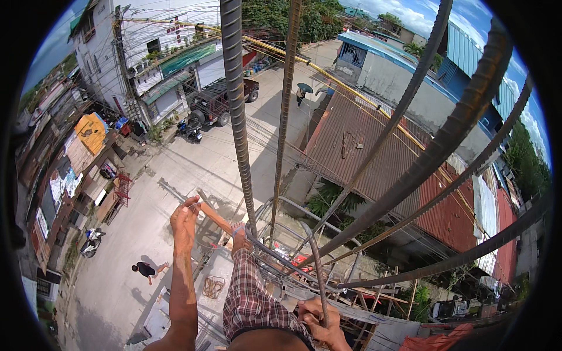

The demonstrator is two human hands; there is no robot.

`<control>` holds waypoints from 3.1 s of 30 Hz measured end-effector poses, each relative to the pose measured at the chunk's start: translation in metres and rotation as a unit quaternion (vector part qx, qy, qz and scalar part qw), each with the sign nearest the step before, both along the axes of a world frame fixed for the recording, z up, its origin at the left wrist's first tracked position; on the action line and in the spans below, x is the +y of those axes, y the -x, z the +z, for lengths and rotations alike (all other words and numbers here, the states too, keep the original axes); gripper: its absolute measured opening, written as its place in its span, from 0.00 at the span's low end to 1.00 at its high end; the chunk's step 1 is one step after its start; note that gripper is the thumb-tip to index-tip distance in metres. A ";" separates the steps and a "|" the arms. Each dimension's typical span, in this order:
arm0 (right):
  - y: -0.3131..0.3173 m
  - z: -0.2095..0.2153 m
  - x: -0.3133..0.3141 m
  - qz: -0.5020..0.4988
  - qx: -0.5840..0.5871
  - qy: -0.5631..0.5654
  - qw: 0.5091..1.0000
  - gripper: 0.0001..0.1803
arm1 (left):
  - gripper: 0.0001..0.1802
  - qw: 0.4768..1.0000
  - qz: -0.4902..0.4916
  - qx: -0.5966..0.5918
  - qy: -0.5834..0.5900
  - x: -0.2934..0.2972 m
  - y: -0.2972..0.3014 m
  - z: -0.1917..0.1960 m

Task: The person stands on scaffolding and ties steel rebar rods together using wire and a hand tool. They repeatedly wrap wire around intersecting bars and twist it to secure the connections.

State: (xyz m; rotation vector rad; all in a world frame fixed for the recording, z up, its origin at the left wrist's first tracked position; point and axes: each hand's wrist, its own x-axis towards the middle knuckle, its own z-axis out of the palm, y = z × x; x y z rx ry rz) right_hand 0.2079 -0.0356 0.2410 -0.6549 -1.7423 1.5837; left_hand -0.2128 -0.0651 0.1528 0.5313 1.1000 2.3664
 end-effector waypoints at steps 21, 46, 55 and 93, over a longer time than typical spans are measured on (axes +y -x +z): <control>0.191 -0.067 -0.026 0.159 -0.279 -0.057 0.945 0.17 | 0.18 0.972 0.131 0.032 0.190 -0.101 -0.120 0.013; 0.169 -0.055 -0.031 0.215 -0.009 0.246 0.945 0.25 | 0.22 0.989 -0.002 -0.036 -0.144 -0.084 -0.121 0.069; 0.141 -0.037 0.007 0.217 -0.204 0.068 0.952 0.19 | 0.30 0.936 -0.348 -0.052 0.015 -0.114 -0.117 0.088; -0.024 -0.006 -0.070 -0.261 -0.188 -0.227 0.919 0.19 | 0.11 0.991 -0.038 -0.075 0.101 0.142 -0.174 -0.041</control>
